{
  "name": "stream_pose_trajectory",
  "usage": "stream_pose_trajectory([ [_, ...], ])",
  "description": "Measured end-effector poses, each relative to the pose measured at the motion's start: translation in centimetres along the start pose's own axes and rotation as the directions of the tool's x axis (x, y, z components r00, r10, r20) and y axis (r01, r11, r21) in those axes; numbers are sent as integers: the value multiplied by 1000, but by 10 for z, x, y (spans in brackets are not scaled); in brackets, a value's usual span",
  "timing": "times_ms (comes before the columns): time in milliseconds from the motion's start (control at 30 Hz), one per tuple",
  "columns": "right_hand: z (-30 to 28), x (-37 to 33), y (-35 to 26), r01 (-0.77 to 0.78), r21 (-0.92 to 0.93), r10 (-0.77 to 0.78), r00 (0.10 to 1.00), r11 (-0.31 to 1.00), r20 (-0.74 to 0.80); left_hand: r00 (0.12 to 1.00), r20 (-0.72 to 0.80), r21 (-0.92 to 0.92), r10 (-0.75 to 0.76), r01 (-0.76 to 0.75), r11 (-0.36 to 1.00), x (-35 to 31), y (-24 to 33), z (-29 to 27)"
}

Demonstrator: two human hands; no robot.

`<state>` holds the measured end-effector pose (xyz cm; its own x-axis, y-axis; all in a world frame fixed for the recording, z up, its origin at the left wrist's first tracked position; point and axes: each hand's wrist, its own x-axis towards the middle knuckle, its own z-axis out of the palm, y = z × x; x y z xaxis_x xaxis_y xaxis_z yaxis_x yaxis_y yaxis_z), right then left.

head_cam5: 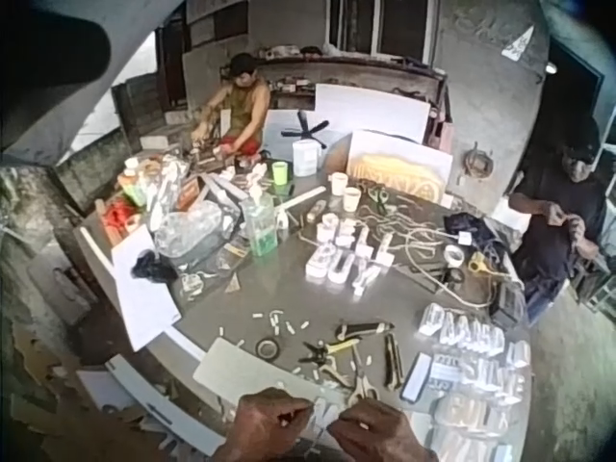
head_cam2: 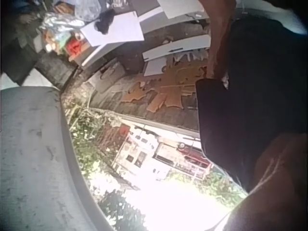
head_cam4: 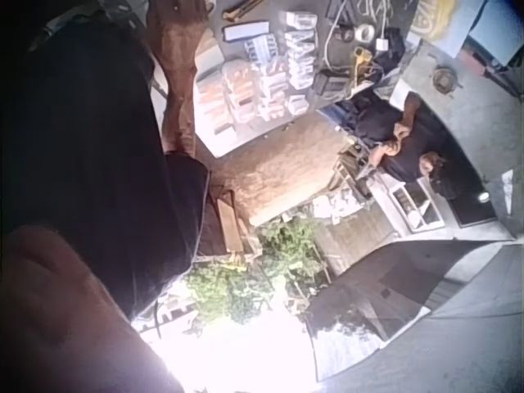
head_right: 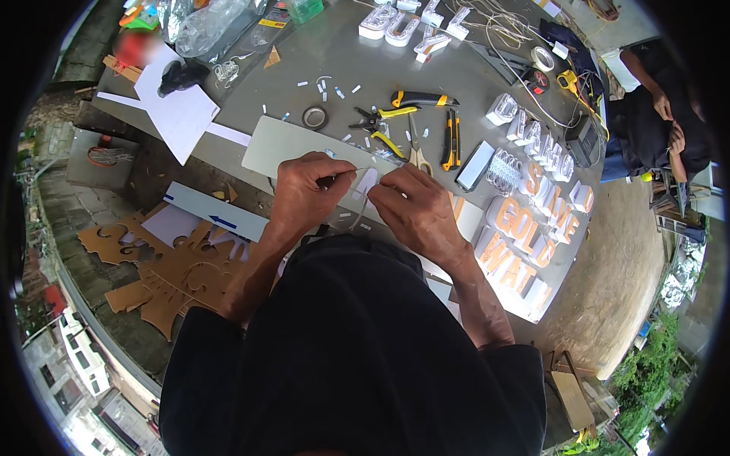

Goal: Assembling and wiring LED sign letters on a work table.

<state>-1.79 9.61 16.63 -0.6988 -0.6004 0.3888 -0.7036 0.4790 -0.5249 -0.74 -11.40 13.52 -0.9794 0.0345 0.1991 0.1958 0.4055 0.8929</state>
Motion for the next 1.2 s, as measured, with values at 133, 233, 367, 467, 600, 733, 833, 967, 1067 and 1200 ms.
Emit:
stream_pose_trajectory([
  [133, -8, 2, -3, 8, 14, -8, 999, 1000, 41, 988, 14, 156, 153, -153, 976, -2, 6, 2],
  [233, -5, 2, -1, -3, 3, 3, 1000, 1000, 0, 974, 69, 227, 217, -227, 947, -5, 6, 3],
  [367, 0, -1, 2, -62, -8, 61, 996, 998, -67, 969, 66, 184, 240, -248, 951, -5, 10, 6],
  [467, 1, -2, 4, -99, -6, 99, 993, 995, -66, 961, 61, 174, 269, -276, 945, -4, 10, 7],
  [600, 4, -4, 6, -141, 47, 144, 987, 989, -68, 967, 59, 133, 249, -255, 958, -7, 10, 8],
  [733, 4, -5, 7, -173, 67, 177, 982, 983, -57, 979, 39, 75, 200, -202, 976, -8, 10, 8],
  [833, 4, -7, 5, -204, 90, 209, 976, 975, -54, 980, 41, 47, 194, -196, 979, -6, 9, 8],
  [967, 5, -7, 5, -228, 107, 233, 972, 968, -40, 980, 56, 53, 192, -195, 979, -8, 6, 9],
  [1067, 5, -8, 4, -254, 119, 258, 966, 960, -22, 984, 73, 19, 160, -161, 987, -8, 6, 11],
  [1200, 6, -10, 6, -263, 138, 266, 964, 955, -6, 991, 124, -92, 46, -35, 995, -8, 7, 15],
])
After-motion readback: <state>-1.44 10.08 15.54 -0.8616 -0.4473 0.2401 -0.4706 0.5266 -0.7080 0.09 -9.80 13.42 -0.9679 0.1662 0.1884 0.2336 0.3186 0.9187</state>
